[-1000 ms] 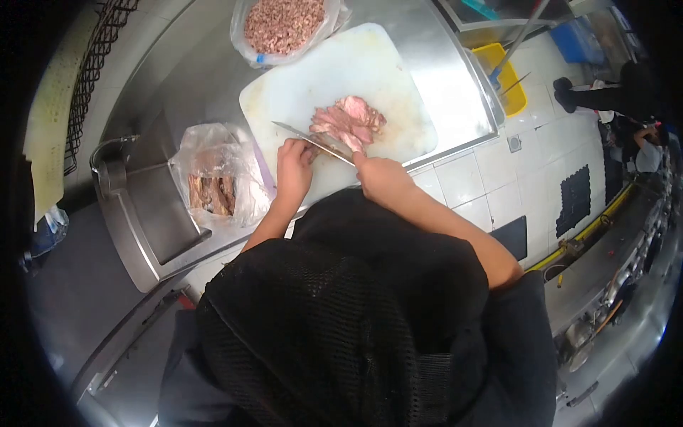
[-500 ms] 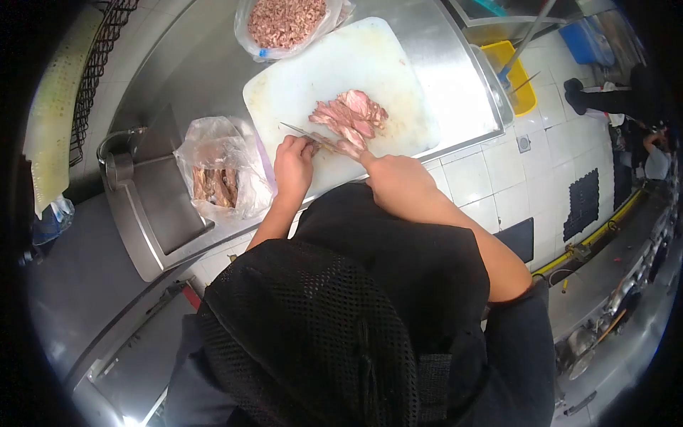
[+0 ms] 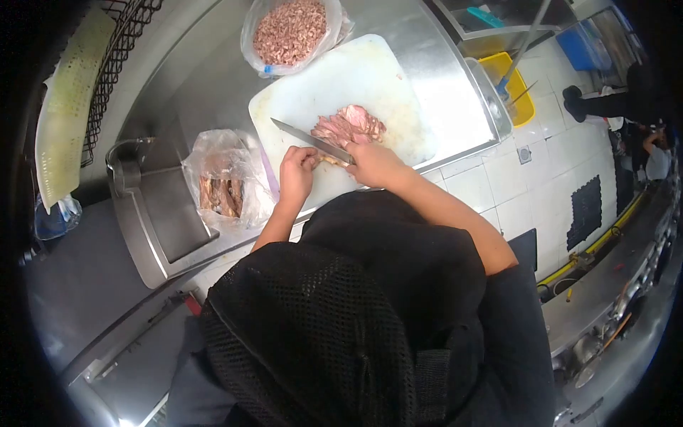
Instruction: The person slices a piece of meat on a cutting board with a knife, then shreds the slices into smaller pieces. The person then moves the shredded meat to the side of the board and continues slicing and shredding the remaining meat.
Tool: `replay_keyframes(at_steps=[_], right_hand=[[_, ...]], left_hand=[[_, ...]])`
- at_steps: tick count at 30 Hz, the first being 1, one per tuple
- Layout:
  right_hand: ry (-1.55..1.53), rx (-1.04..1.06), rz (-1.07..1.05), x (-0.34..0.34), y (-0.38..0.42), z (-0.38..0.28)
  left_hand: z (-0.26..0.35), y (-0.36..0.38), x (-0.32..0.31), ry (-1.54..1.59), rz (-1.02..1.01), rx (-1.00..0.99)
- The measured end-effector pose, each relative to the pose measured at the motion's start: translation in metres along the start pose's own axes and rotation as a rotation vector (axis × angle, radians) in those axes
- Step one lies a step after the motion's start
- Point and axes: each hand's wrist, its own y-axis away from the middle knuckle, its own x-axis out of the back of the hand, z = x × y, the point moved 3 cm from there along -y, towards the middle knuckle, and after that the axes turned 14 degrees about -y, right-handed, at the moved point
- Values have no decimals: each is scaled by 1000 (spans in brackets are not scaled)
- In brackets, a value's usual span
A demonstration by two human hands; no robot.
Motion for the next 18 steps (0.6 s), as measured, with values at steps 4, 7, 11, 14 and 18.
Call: replay_keyframes(at_steps=[4,7,11,14,18], right_hand=[[35,136,121,13,14,-17],[126,140,144,17,33,-25],[199,85,40,14,51,-41],[241,21,-48,18,67,-47],[238,-17,-109,22,70,-48]], left_hand=[[3,6,7,0,104,-38],[5,17,13,-249,191,-120],[12,13,13,-257,134,-12],[12,9,14,-319,68,20],[15,7,18,-314,29,53]])
